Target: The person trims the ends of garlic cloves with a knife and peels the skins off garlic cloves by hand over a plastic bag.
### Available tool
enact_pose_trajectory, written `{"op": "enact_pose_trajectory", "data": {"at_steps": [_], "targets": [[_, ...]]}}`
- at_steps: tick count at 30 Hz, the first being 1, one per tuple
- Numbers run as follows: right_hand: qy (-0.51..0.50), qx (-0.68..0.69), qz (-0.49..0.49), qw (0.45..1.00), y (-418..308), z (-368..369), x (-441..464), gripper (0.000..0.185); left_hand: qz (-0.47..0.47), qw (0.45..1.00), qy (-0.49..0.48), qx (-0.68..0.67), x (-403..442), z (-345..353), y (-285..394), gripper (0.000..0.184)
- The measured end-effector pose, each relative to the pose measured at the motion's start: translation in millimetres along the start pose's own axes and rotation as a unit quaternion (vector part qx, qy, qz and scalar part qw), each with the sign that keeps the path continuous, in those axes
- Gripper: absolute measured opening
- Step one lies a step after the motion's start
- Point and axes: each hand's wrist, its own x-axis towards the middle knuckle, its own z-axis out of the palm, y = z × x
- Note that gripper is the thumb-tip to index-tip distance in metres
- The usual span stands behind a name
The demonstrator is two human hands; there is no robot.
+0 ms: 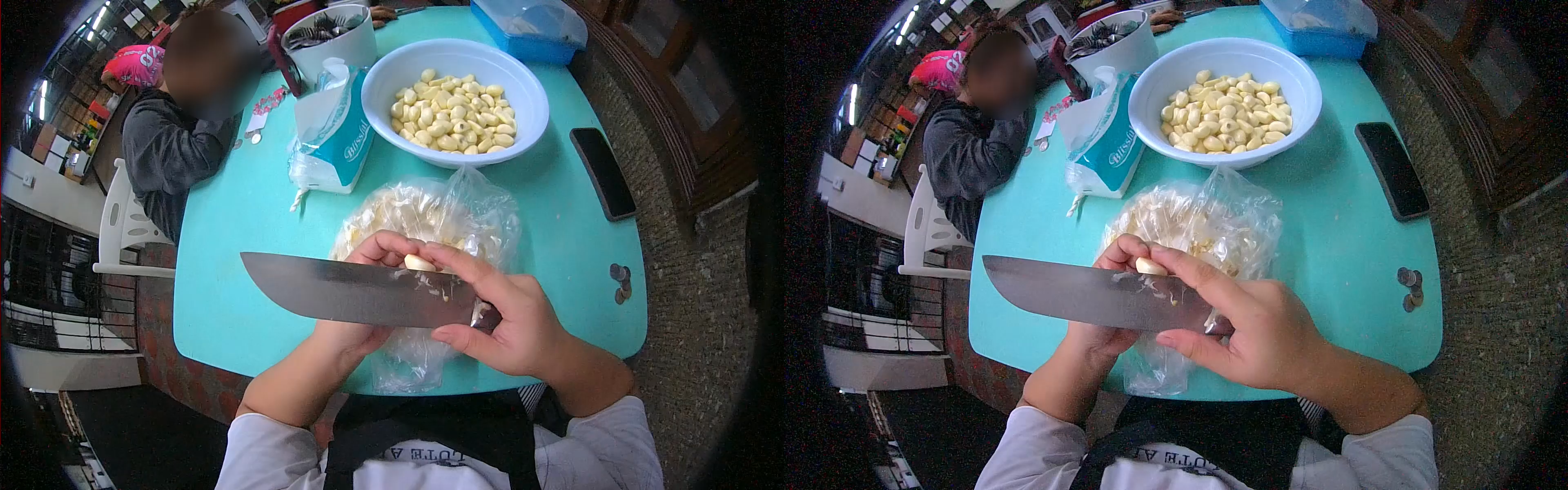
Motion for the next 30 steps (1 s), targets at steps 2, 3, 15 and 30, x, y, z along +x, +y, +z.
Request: {"op": "enact_pose_trajectory", "data": {"at_steps": [2, 3, 15, 30], "targets": [[-0.028, -0.03, 0.025, 0.999, -7.2, -5.8, 0.7, 0.065, -0.004, 1.0, 0.011, -0.001, -1.4, 0.4, 0.2, 0.026], [-0.035, -0.041, 0.029, 0.998, -9.1, -7.3, 0.3, 0.064, -0.002, 1.0, 0.013, 0.005, -1.3, -1.3, -0.4, 0.026], [-0.024, 0.037, 0.041, 0.998, -10.0, -4.7, 4.8, 0.055, 0.055, 0.997, 0.047, 0.033, -2.5, 2.5, -2.3, 0.029], [-0.043, 0.122, 0.138, 0.982, -14.4, -4.9, 6.6, 0.05, 0.068, 0.995, 0.054, 0.038, -2.7, 9.0, 2.6, 0.03]]}}
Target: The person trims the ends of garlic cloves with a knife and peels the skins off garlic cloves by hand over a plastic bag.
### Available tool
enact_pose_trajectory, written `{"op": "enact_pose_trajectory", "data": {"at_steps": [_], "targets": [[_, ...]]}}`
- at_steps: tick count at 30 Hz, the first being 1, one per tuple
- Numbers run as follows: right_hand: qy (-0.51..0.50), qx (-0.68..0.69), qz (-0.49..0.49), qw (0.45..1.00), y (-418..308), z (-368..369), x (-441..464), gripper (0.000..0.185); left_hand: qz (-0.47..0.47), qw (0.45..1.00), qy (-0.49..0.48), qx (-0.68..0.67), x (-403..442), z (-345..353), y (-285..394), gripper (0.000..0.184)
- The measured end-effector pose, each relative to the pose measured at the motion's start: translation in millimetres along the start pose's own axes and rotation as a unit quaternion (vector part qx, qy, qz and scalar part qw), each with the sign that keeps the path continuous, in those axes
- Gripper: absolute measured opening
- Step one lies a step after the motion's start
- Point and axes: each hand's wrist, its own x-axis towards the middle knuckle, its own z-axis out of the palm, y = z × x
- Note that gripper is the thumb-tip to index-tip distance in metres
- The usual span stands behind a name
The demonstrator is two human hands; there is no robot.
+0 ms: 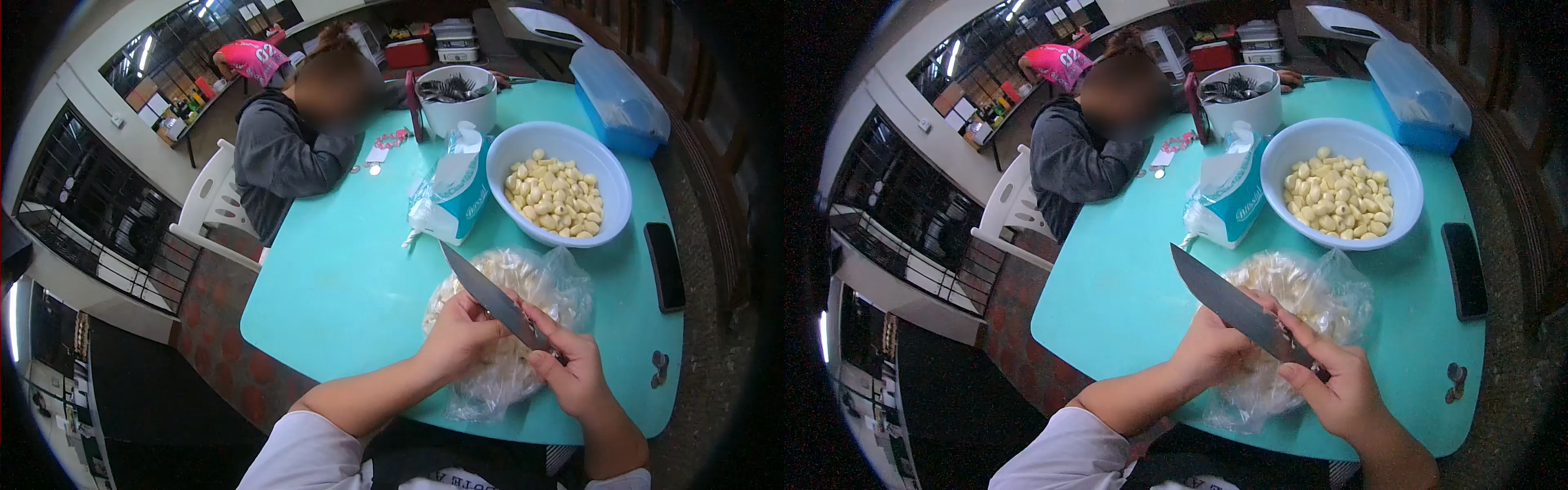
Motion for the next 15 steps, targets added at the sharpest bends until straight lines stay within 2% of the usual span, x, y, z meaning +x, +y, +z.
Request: {"op": "enact_pose_trajectory", "data": {"at_steps": [5, 8, 11, 15], "targets": [[-0.017, -0.035, 0.012, 0.999, -2.9, -0.9, -0.4, 0.051, -0.001, 1.0, 0.018, 0.004, -0.9, -0.1, 1.7, 0.029], [0.009, -0.048, -0.053, 0.997, 1.9, 3.1, 1.3, 0.051, -0.001, 1.0, 0.022, -0.002, -0.6, -1.0, 0.5, 0.03], [-0.016, 0.016, 0.028, 0.999, 3.7, -0.3, -0.4, 0.05, 0.001, 1.0, 0.015, -0.013, -0.2, -0.3, 0.8, 0.029], [-0.014, 0.106, 0.077, 0.991, 2.9, 0.3, 0.1, 0.048, 0.008, 1.0, -0.003, -0.006, 0.4, -0.1, 1.7, 0.024]]}}
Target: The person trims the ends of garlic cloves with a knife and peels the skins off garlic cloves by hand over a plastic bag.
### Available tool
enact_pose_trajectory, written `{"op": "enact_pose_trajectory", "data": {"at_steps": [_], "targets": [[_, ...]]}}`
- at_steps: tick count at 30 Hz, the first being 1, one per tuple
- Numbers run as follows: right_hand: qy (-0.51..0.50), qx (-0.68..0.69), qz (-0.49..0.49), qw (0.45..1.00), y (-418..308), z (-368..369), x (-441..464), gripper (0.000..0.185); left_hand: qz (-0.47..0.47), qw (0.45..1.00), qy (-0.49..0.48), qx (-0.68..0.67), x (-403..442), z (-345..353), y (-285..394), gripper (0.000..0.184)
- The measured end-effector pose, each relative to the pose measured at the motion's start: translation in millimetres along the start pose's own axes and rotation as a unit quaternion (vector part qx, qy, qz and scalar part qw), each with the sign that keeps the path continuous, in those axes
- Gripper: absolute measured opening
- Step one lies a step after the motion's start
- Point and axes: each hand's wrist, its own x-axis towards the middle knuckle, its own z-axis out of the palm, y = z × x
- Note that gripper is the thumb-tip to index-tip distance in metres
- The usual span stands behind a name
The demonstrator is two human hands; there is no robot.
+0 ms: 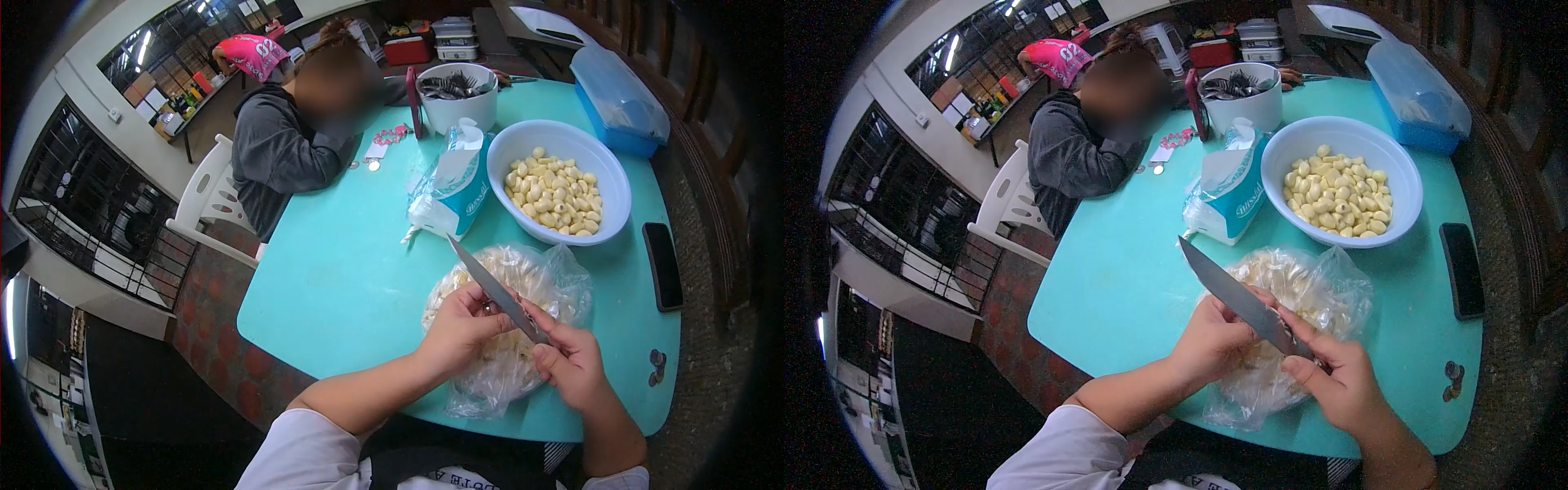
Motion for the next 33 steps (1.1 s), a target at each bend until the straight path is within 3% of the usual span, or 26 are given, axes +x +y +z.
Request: {"op": "enact_pose_trajectory", "data": {"at_steps": [10, 19, 29, 33], "targets": [[0.002, 0.081, 0.036, 0.996, 2.2, -4.8, -0.3, 0.044, -0.033, 0.999, -0.008, 0.007, 3.4, -7.4, -5.9, 0.028], [0.037, 0.136, -0.003, 0.99, 17.4, -18.6, 1.2, 0.051, -0.112, 0.986, -0.002, -0.125, 3.1, -1.7, 4.3, 0.039], [0.046, 0.126, 0.031, 0.99, 15.2, -15.9, 3.1, 0.055, -0.097, 0.984, -0.016, -0.151, 7.1, -5.0, 7.9, 0.028], [0.043, 0.113, -0.027, 0.992, 9.3, -8.1, 1.2, 0.062, -0.068, 0.991, -0.037, -0.109, 7.4, -8.5, 5.1, 0.027]]}}
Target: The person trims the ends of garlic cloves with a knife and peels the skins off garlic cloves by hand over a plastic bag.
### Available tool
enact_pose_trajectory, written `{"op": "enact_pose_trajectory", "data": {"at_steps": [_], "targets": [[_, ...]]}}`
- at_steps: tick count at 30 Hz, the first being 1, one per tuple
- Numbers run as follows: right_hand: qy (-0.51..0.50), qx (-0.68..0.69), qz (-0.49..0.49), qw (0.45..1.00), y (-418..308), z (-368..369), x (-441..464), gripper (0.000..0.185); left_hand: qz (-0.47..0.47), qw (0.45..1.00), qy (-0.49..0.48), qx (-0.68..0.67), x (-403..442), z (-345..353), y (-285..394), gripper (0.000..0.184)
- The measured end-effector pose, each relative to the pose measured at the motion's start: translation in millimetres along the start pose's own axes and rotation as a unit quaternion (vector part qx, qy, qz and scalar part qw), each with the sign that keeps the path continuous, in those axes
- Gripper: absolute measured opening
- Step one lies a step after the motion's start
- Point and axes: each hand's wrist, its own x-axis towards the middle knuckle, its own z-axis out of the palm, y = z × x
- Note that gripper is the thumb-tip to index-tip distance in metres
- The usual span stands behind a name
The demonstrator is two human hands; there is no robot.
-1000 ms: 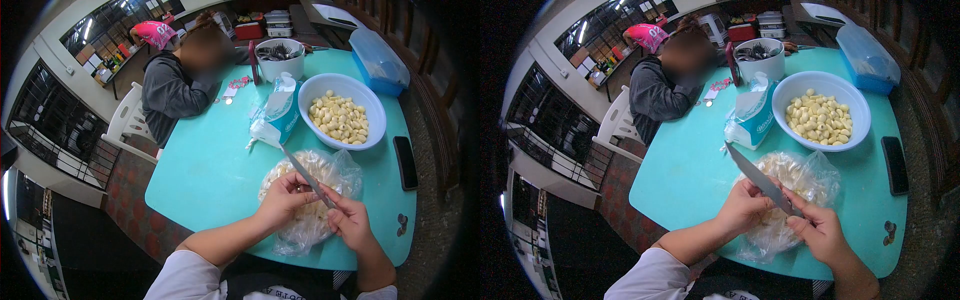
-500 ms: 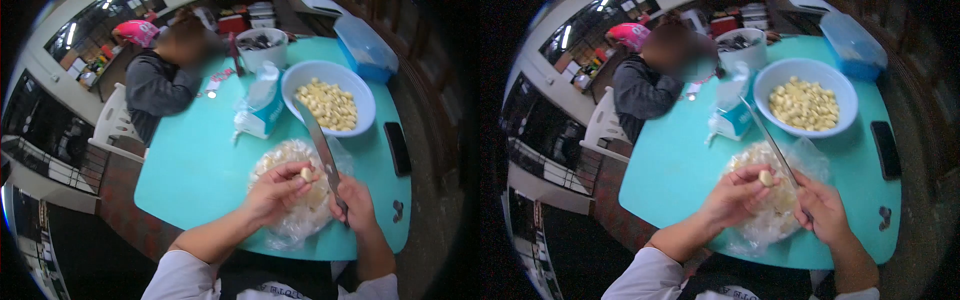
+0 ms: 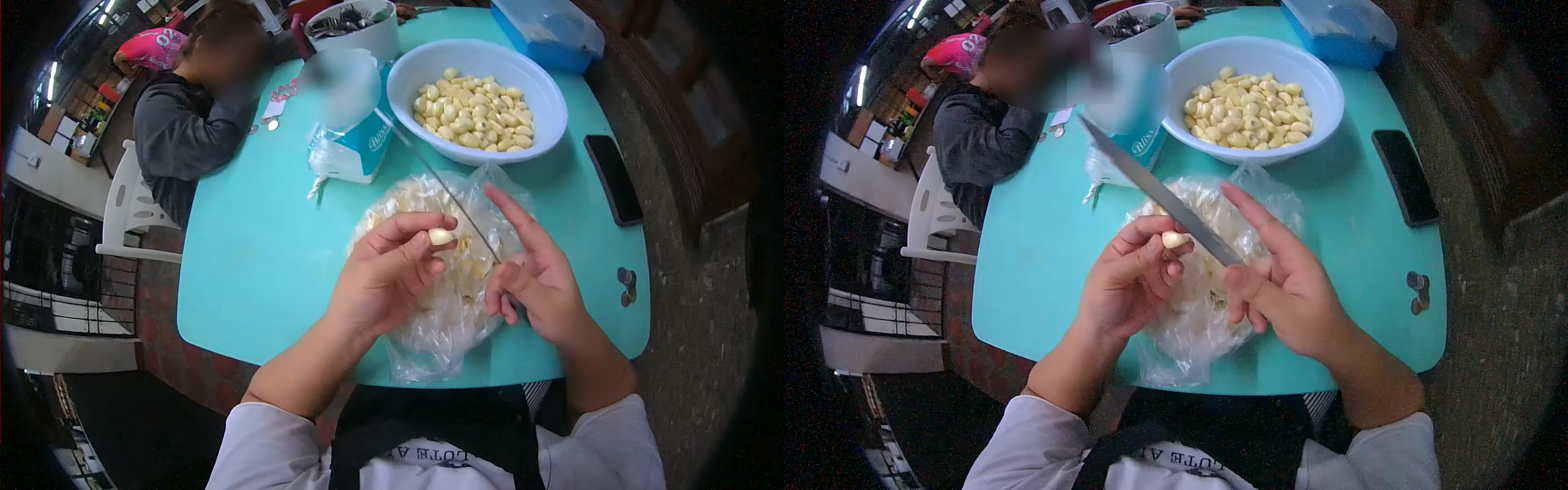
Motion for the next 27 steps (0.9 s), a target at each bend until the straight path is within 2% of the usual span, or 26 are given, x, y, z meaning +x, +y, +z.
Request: {"op": "enact_pose_trajectory", "data": {"at_steps": [4, 5, 7, 9, 11, 12, 15, 17, 19, 21, 27], "targets": [[-0.025, -0.086, -0.028, 0.996, -6.4, 2.1, -3.9, 0.074, 0.054, 0.986, 0.016, 0.154, -1.3, 4.8, -1.5, 0.031], [-0.033, -0.133, -0.054, 0.989, -6.5, 1.0, -4.0, 0.074, 0.085, 0.977, 0.039, 0.191, -2.8, 15.4, -1.7, 0.038], [-0.042, -0.251, -0.129, 0.958, -3.7, -1.6, -3.3, 0.075, 0.132, 0.967, 0.01, 0.219, 2.3, 8.1, -1.5, 0.046], [-0.044, -0.323, -0.179, 0.928, -1.7, -1.8, -3.8, 0.073, 0.171, 0.933, -0.003, 0.317, 3.5, 6.2, 0.3, 0.052], [-0.043, -0.323, -0.188, 0.926, -3.2, 1.9, -4.1, 0.069, 0.201, 0.909, -0.022, 0.365, 2.5, 5.4, 3.0, 0.052], [-0.043, -0.353, -0.202, 0.912, -4.0, 0.9, -5.1, 0.068, 0.206, 0.921, -0.053, 0.328, 2.7, 4.6, 4.2, 0.049], [-0.049, -0.406, -0.22, 0.886, -6.4, -0.2, -5.4, 0.066, 0.201, 0.914, -0.085, 0.343, 2.4, 3.0, 7.0, 0.048], [-0.042, -0.405, -0.21, 0.889, -11.0, 2.9, -6.5, 0.066, 0.144, 0.946, -0.076, 0.278, -1.1, 3.6, 8.3, 0.047], [-0.054, -0.409, -0.224, 0.883, -12.1, 4.0, -3.9, 0.065, 0.071, 0.955, -0.043, 0.286, -4.9, 9.8, 12.9, 0.05], [-0.055, -0.407, -0.22, 0.885, -13.2, 5.1, -4.4, 0.065, 0.046, 0.98, -0.046, 0.187, -7.2, 11.6, 12.7, 0.05], [-0.079, -0.365, -0.179, 0.91, -15.6, 4.1, -5.4, 0.065, 0.072, 0.976, -0.046, 0.2, -11.9, 5.0, 8.1, 0.036]]}}
